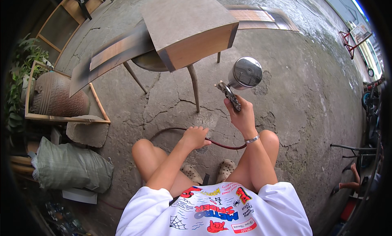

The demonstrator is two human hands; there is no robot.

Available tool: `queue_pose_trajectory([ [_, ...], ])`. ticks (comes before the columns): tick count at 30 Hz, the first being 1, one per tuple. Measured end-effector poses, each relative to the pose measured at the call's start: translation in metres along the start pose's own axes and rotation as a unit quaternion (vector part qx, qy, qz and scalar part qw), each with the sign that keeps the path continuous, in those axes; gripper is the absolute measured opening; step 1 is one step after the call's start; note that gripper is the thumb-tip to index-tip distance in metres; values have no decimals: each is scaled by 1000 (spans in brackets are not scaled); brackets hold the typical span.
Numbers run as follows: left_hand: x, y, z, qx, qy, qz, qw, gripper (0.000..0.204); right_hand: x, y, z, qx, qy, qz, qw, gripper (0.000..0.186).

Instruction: The person aligns a wooden plank on a table with another person, then moves to an outdoor area and uses a spray gun to apply paint to a wooden box placed on a stool. The person rotates the box to coat multiple sides.

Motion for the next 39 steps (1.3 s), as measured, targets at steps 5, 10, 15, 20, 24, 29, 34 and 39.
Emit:
queue_pose_trajectory([
  [5, -2, 1, 1, 6, 9, -5, 1000, 61, 0, -5, 2, -34, 14, -30, 999, 31],
  [10, -5, 1, 2, 4, 15, -5, 1000, 61, 0, -4, 1, -37, 16, -27, 999, 31],
  [15, -4, 1, 3, 5, 17, -4, 1000, 61, 1, -3, 1, -9, 1, -5, 1000, 32],
  [20, -4, 1, 2, 5, 12, -7, 1000, 61, 0, -5, 2, -40, 15, -22, 999, 32],
  [24, -4, 1, 2, 0, -1, -3, 1000, 62, 1, -3, 1, -15, 5, -10, 1000, 33],
  [29, -6, 2, 3, -3, -10, -1, 1000, 63, 1, -3, 1, -13, 3, 2, 1000, 34],
  [34, -5, 2, 3, -2, -9, -3, 1000, 64, 2, -2, 1, -11, 1, 2, 1000, 34],
  [39, -6, 3, 3, 0, -6, -6, 1000, 64, 2, -2, 1, -4, -2, -3, 1000, 33],
])
Point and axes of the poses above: each hand's wrist, its own z-axis away from the middle knuckle, its own x-axis out of the palm, y = z × x, the point moved 10 cm from there along -z, towards the middle knuckle, and after that the axes turned 12 degrees about x, right-handed, at the moved point
